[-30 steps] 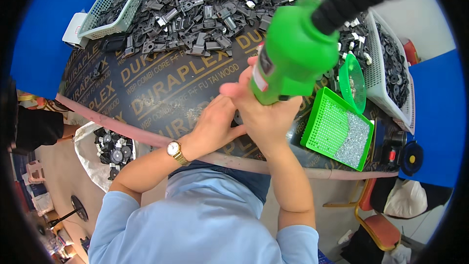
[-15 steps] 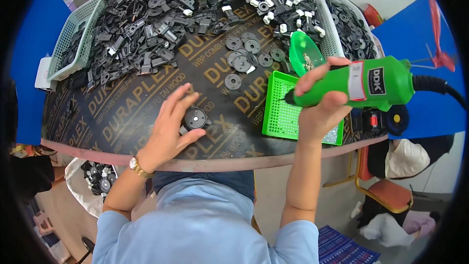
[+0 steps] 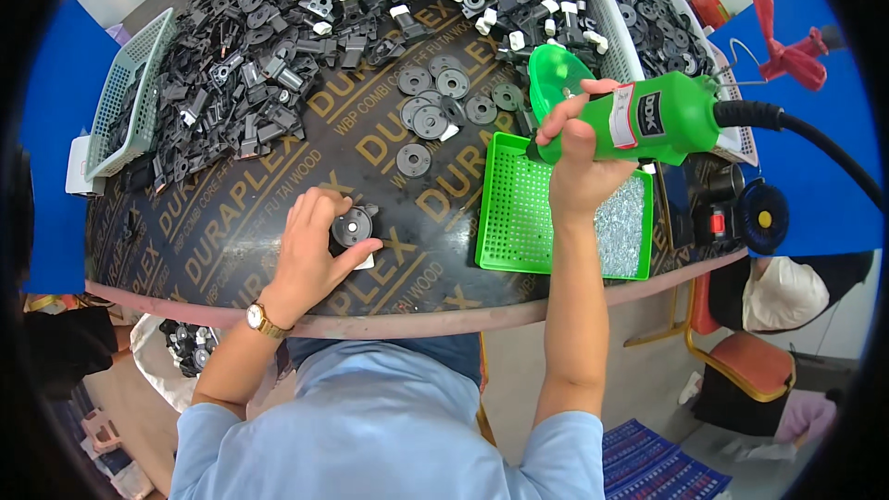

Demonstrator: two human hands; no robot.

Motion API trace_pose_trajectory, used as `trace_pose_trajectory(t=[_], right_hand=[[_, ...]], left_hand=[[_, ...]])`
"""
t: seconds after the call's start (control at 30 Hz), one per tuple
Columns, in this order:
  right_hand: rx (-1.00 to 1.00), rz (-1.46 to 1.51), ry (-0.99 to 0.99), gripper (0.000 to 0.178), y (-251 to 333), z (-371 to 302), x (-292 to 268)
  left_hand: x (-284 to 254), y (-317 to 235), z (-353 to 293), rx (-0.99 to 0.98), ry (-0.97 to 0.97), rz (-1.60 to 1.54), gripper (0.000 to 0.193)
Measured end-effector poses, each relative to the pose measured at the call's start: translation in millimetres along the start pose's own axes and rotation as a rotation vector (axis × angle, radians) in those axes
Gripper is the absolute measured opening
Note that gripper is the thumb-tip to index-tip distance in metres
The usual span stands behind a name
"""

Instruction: Assembling small plastic and metal components using an electric screwdriver at a workbench.

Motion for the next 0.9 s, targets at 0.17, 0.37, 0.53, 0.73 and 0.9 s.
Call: trace_pose_trajectory(t=[0.17, 0.37, 0.53, 0.73, 0.9], right_hand=[[0.009, -0.004, 0.018, 0.066, -0.2, -1.0, -1.8], [0.014, -0.030, 0.016, 0.067, -0.3, 0.6, -2.2], [0.031, -0.015, -0.008, 0.069, -3.7, 3.2, -2.3], [0.046, -0.058, 0.018, 0.069, 0.2, 3.3, 1.9], [0.022, -0.017, 0.000, 0.072, 14.4, 8.4, 1.1]], left_hand=[[-0.2, 0.5, 1.6, 0.018, -0.003, -0.011, 0.053], [-1.0, 0.7, 1.3, 0.020, -0.015, -0.005, 0.054], [1.6, 3.3, 1.7, -0.001, -0.010, -0.033, 0.055], [2.5, 4.8, 1.1, -0.006, -0.008, -0.044, 0.057], [2.8, 6.5, 1.8, -0.074, 0.033, -0.061, 0.057]])
Point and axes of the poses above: each hand's wrist, its own z-axis towards the middle knuckle, its own x-axis out of the palm, y = z × x, the point moved 2 cm from there along z, towards the middle knuckle
